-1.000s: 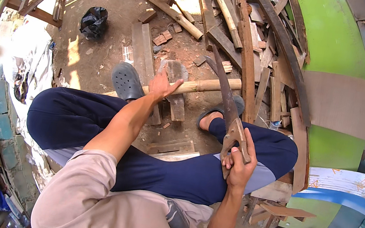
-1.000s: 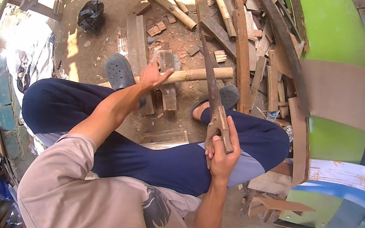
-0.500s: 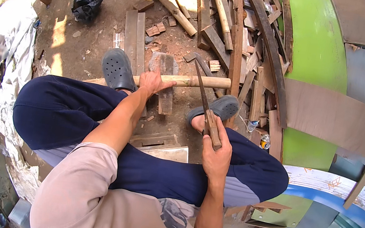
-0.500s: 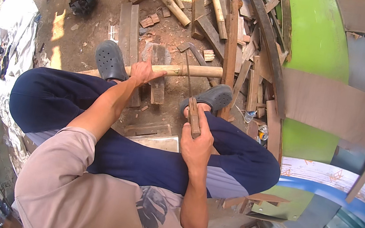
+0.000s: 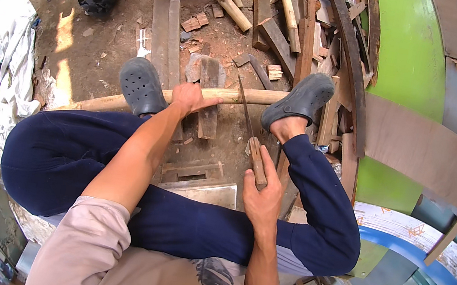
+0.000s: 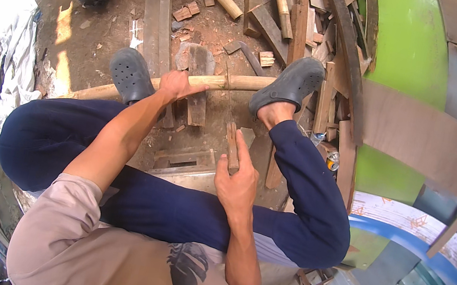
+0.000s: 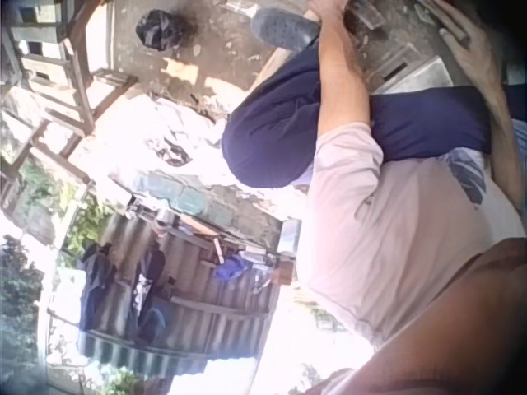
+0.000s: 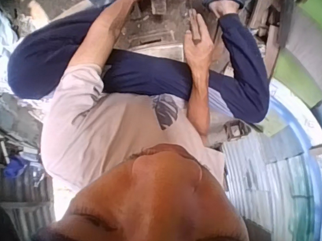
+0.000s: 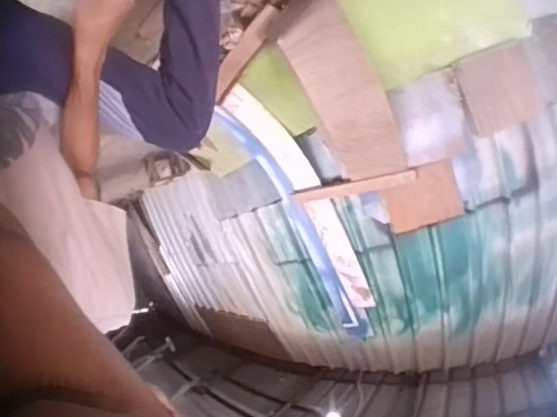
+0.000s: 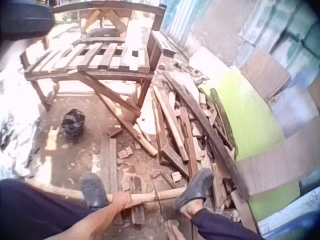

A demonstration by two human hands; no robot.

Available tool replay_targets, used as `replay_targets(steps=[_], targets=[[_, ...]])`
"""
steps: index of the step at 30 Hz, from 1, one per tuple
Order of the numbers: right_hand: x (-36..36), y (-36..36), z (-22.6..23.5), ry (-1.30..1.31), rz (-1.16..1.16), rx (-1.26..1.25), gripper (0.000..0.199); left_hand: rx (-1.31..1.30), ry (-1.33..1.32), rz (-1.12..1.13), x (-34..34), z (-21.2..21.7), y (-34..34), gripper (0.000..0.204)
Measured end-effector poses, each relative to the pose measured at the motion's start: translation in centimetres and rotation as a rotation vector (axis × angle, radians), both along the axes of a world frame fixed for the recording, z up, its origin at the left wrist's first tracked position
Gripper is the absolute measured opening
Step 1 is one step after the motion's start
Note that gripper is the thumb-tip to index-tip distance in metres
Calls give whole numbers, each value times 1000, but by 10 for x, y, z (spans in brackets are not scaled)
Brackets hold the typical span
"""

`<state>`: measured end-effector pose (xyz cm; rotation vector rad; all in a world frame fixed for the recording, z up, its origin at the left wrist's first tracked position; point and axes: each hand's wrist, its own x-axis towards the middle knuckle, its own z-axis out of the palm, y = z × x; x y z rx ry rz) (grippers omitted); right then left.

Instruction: The person sits on the ground and uses a knife to shave and shape a cylindrical bamboo pole. They rotate the pole and scrape its surface to smooth it, then cut a short segment from the pole and continue shaping the remaining piece.

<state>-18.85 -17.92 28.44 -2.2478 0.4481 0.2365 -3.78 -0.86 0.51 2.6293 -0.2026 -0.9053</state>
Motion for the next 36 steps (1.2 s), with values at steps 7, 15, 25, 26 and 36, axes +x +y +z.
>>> replay_targets(steps=[7,15,25,26,36], targets=[[17,12,15,158,46,9,59,9,297,-23,24,9,7,116],[17,11,13,129,61,52,62,61,207,37,15,9,3,107],[50,5,-20,169,-20,53,58,-113,-333,81,-6,-16,1,88],[52,2,-32,149,-31,29,57,-110,-303,76,-4,-12,-1,89],[44,19,-15,197,-17,-26,55,-18,97,85,10,13,3,103]])
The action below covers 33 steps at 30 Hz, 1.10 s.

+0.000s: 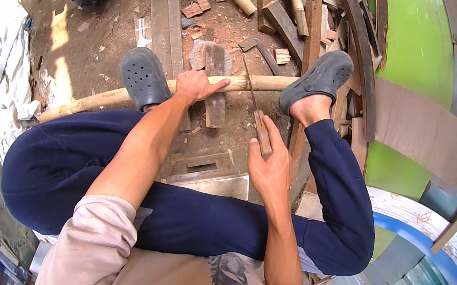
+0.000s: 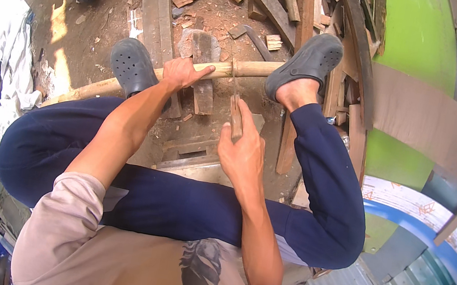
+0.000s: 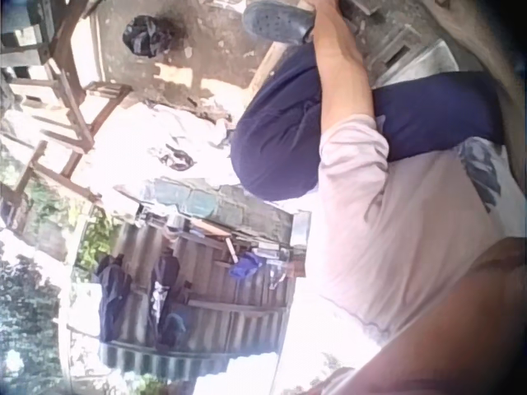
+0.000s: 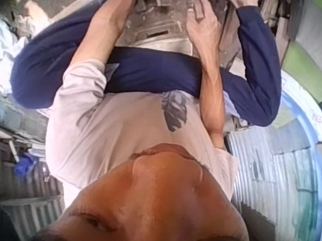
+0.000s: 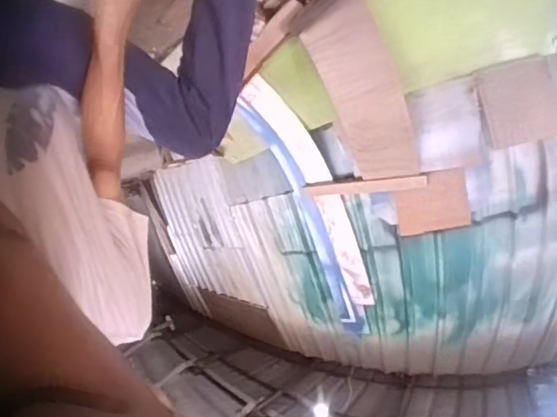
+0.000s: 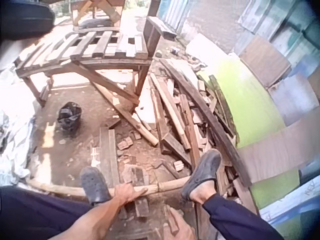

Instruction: The person sits on the ground and uses a knife to shave and shape a cylindrical bamboo pole. They rotate the pole and scrape its surface to smooth it, then cut a short segment from the pole and continue shaping the remaining piece.

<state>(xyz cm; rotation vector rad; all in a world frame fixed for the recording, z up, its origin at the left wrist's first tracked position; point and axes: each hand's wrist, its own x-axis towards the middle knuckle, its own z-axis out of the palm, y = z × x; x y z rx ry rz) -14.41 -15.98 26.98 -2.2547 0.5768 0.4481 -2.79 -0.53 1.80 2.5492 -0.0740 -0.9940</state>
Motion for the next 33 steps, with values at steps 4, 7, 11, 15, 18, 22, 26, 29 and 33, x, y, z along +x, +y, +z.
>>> replay_targets(steps=[4,7,11,15,18,22,26,29,33], targets=[[-1,6,3,-12,17,11,55,-19,1,10,0,1,-1,102],[20,4,-21,44,-3,-12,55,-4,-13,2,-3,-5,-1,103],[17,-6,-34,-23,-28,9,54,29,-43,-5,-4,-10,-4,104],[-7,-2,11,6,-43,97,55,-14,-188,89,-10,-16,-5,102],[-21,-5,2,-103,-1,55,56,-125,-454,140,-17,-22,-6,77],[-15,-7,10,-56,-64,132,57,-395,-639,-49,-11,-21,-12,56],[-10,-18,30,-10,-135,263,63,-527,-605,-322,-3,-21,-27,50],[-21,-33,26,-98,-5,285,69,-511,-553,-430,2,-25,-29,49],[-26,-37,22,-123,100,251,67,-509,-571,-537,11,-29,-27,50]])
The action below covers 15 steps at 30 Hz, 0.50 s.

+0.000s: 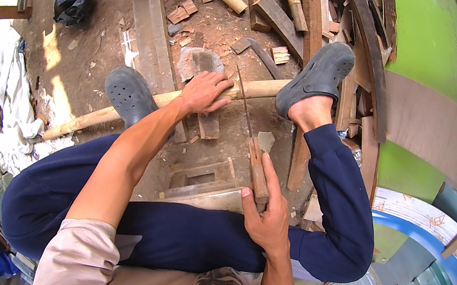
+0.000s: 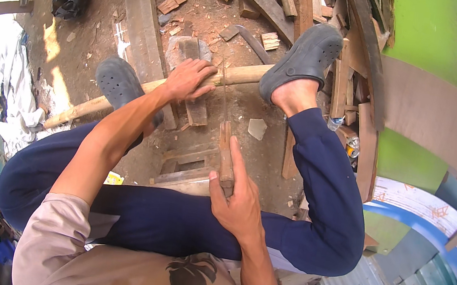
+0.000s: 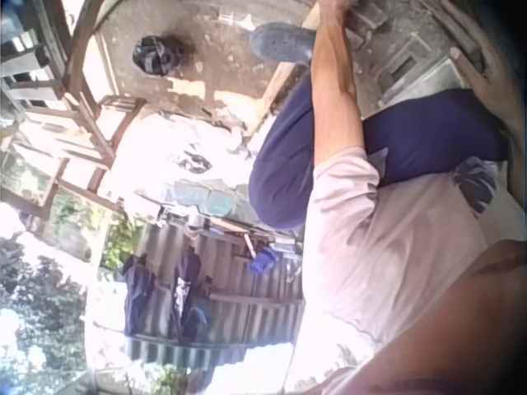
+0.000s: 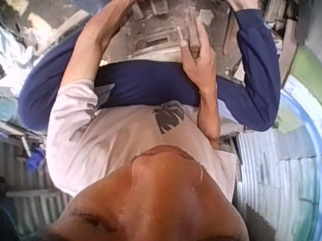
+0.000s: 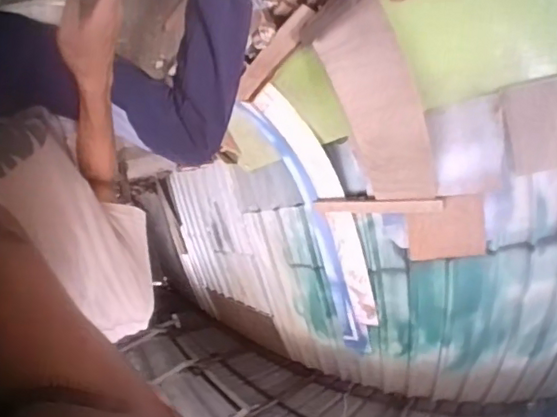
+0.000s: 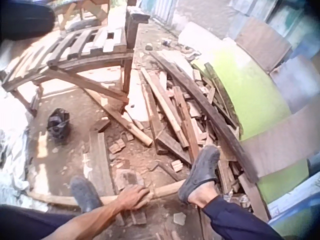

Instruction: The person sits on the ground and uses a knife to shave and shape a cylindrical bamboo pole. They rotate the pole and scrape its surface to smooth it, then cut a short segment from the pole and continue shaping the remaining piece.

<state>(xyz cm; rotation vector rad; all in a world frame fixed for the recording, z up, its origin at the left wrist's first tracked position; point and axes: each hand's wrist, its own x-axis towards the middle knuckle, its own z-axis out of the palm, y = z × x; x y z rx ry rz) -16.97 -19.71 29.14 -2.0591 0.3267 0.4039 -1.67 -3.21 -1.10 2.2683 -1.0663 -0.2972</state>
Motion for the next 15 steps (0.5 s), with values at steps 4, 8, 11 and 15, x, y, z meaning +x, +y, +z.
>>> replay_targets(steps=[4,8,11,15], targets=[[2,8,0,7,15,-28,66,108,-27,-34,-6,-1,-1,51],[9,23,8,81,25,-79,65,124,-31,-58,-4,-1,-1,50],[17,31,23,163,7,-83,62,121,-59,-64,-5,-2,-1,53],[24,27,13,54,0,-57,65,101,-67,-38,-5,-3,0,56]])
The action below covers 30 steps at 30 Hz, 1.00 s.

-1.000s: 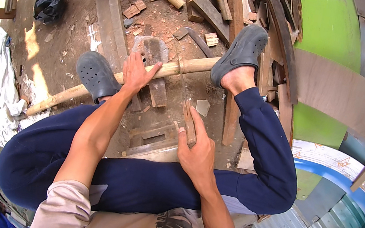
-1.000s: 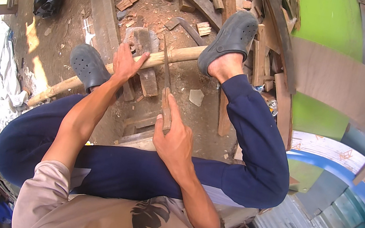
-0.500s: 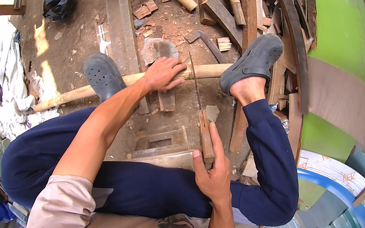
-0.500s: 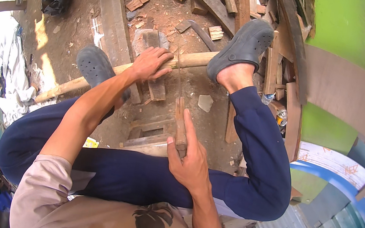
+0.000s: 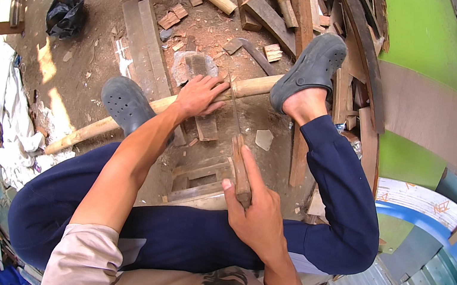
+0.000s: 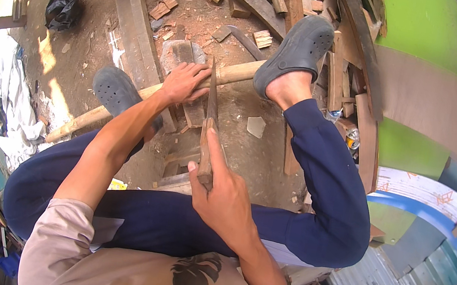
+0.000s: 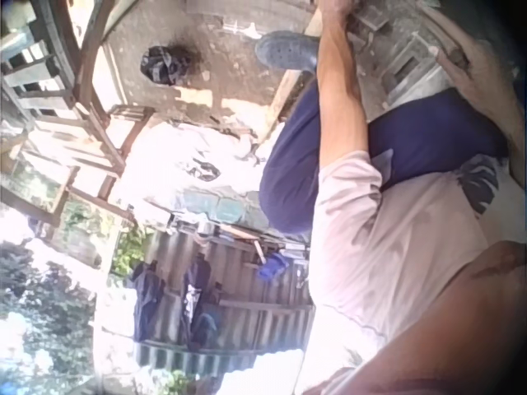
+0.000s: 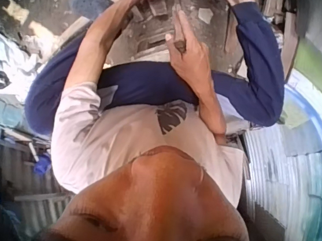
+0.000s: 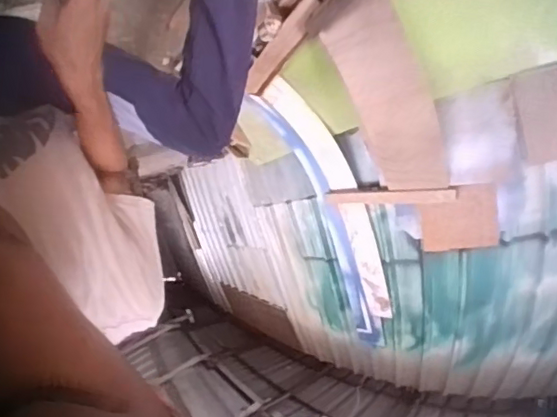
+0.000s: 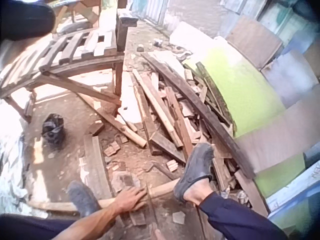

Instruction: The person sits on the ground and uses a knife to shave and shape a cylindrical bamboo pole. They rotate the pole and scrape its surface to smooth it, then cut a short segment from the pole and continue shaping the remaining piece.

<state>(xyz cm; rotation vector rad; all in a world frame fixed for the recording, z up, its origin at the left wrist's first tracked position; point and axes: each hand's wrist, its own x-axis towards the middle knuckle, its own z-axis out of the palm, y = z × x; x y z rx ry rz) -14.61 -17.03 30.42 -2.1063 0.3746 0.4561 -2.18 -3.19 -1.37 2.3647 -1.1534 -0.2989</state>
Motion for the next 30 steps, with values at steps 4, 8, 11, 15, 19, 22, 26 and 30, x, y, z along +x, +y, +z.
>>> replay_targets(steps=[4,8,11,15,19,22,26,30], targets=[[19,-6,-28,143,-15,10,65,-44,-18,2,1,1,0,57],[4,-6,-20,-33,-60,32,63,-39,-7,12,0,0,1,59],[-8,-9,-18,-161,-79,54,62,-10,32,4,1,2,-1,54],[26,-11,-50,0,-112,40,62,7,26,-4,4,5,1,54],[20,-16,-16,153,-101,56,61,10,29,-3,3,6,1,55],[-1,-12,-18,-2,-135,96,63,0,9,-9,3,7,-2,55],[31,-15,-53,107,-106,31,66,-10,-18,-21,2,3,-1,56],[7,-15,-39,-4,-118,70,67,37,-29,-19,1,7,0,56]])
